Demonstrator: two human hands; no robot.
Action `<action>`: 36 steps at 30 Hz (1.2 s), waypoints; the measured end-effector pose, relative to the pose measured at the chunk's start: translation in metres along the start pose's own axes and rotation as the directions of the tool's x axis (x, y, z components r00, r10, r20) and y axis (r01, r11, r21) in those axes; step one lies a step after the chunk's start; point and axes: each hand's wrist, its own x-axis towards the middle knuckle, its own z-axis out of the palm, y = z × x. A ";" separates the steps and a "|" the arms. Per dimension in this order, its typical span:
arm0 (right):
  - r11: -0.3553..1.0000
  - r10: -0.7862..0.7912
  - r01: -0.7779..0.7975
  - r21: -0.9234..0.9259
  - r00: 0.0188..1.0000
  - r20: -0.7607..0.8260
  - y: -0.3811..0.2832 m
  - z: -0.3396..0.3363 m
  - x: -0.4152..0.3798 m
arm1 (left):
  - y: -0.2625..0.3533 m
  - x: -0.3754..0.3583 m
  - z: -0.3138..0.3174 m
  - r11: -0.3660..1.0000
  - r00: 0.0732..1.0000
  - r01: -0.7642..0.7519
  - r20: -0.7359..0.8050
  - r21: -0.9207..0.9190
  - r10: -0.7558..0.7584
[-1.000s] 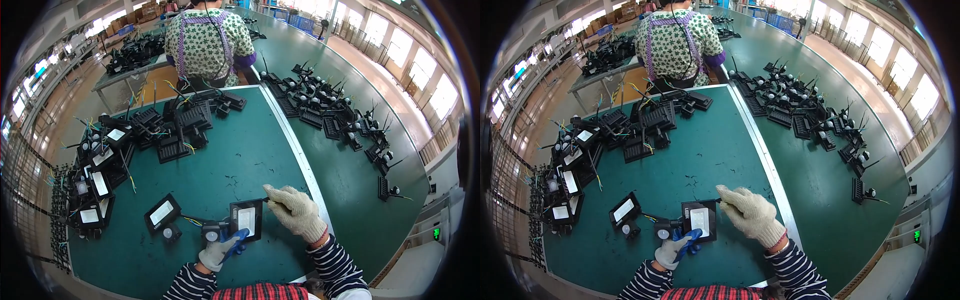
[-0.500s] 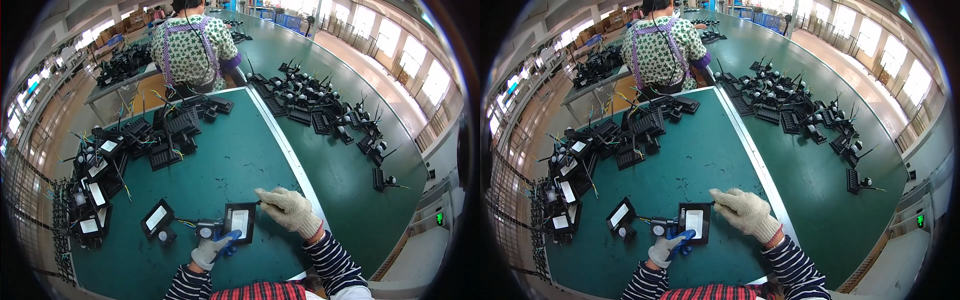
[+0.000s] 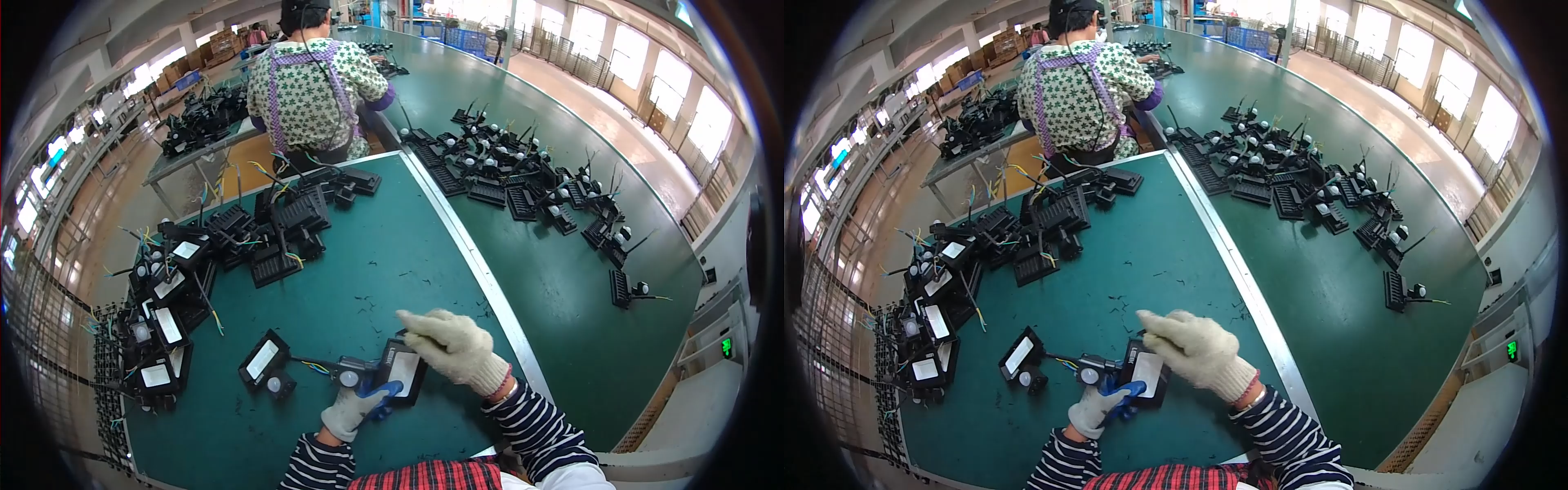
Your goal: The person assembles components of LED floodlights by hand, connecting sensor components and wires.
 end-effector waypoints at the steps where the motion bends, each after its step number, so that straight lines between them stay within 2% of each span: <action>1: 1.000 -0.006 0.006 0.024 1.000 -0.029 -0.001 0.002 -0.001 | 0.008 -0.007 0.007 0.997 0.999 0.032 -0.032 -0.075 -0.034; 2: 0.999 -0.011 0.014 0.045 0.999 -0.052 0.000 0.002 -0.005 | 0.012 -0.011 0.010 0.986 0.996 0.060 -0.061 -0.155 -0.071; 3: 0.998 -0.016 0.020 0.064 0.997 -0.072 0.002 0.002 -0.009 | 0.009 -0.009 0.007 0.989 0.997 0.059 -0.047 -0.134 -0.066; 7: 0.985 0.051 -0.051 -0.166 0.999 -0.007 -0.005 0.000 -0.020 | -0.002 0.001 -0.001 0.995 0.995 0.095 0.011 -0.037 -0.094; 8: 0.983 0.054 -0.054 -0.177 0.999 -0.004 -0.005 0.000 -0.019 | -0.002 0.002 -0.001 0.994 0.994 0.110 0.023 -0.002 -0.110; 11: 0.978 0.054 -0.052 -0.204 0.999 0.002 -0.007 0.003 -0.014 | 0.001 -0.002 0.000 0.993 0.997 0.083 0.009 -0.080 -0.082; 14: 0.972 0.026 -0.026 -0.235 1.000 -0.006 -0.015 0.009 -0.007 | 0.003 0.002 -0.004 0.994 0.992 0.102 0.068 0.037 -0.105; 16: 0.967 -0.013 -0.003 -0.253 0.998 -0.062 -0.021 0.014 -0.004 | -0.004 0.003 -0.007 0.993 0.989 0.116 0.095 0.018 -0.117; 18: 0.961 0.024 -0.025 -0.277 1.000 -0.007 -0.029 0.010 -0.004 | 0.003 -0.001 -0.006 0.991 0.988 0.129 0.086 -0.026 -0.127; 19: 0.957 0.039 -0.034 -0.289 0.999 0.010 -0.030 0.008 -0.005 | -0.002 -0.001 -0.006 0.998 0.995 0.063 0.080 -0.012 -0.062; 21: 0.957 -0.090 0.120 -0.262 0.988 0.125 -0.020 0.000 -0.006 | -0.010 0.005 -0.004 0.997 0.997 -0.054 0.061 0.054 0.051; 23: 0.981 0.003 0.027 -0.195 0.988 0.152 -0.017 -0.008 -0.007 | -0.013 0.008 -0.010 0.996 0.995 -0.029 0.101 0.080 0.021; 24: 0.998 0.022 -0.016 -0.067 0.995 0.096 -0.010 -0.008 -0.011 | -0.031 0.017 -0.015 0.955 0.966 -0.251 0.106 0.156 0.236; 26: 0.978 0.077 -0.075 0.197 0.997 0.001 0.004 -0.008 -0.017 | -0.033 0.020 -0.020 0.853 0.909 -0.414 0.189 0.318 0.371; 27: 0.899 0.352 -0.416 0.138 0.873 0.338 -0.012 -0.027 -0.012 | -0.025 0.013 -0.017 0.807 0.868 -0.493 0.248 0.326 0.430; 28: 0.897 0.376 -0.438 0.061 0.828 0.416 -0.012 -0.027 -0.012 | -0.021 0.010 -0.018 0.911 0.943 -0.295 0.241 0.287 0.229; 29: 0.891 0.402 -0.453 -0.016 0.774 0.490 -0.010 -0.028 -0.012 | -0.034 0.017 -0.024 0.874 0.911 -0.402 0.211 0.273 0.354; 31: 0.842 0.394 -0.491 0.222 0.842 0.368 -0.005 -0.027 -0.025 | -0.070 0.036 -0.037 0.762 0.801 -0.598 0.141 0.247 0.583; 32: 0.806 0.397 -0.490 0.332 0.863 0.312 0.000 -0.025 -0.032 | -0.053 0.029 -0.020 0.838 0.844 -0.525 0.032 -0.144 0.535; 33: 0.736 0.424 -0.493 0.464 0.870 0.252 0.005 -0.024 -0.037 | -0.052 0.030 -0.024 0.822 0.876 -0.458 -0.016 -0.338 0.482; 35: 0.562 0.491 -0.448 0.695 0.857 0.156 0.022 -0.014 -0.039 | -0.054 0.037 -0.047 0.660 0.934 -0.309 -0.087 -0.684 0.347; 36: 0.486 0.488 -0.308 0.818 0.872 0.038 0.032 -0.003 -0.037 | -0.059 0.045 -0.059 0.480 0.954 -0.240 -0.114 -0.844 0.278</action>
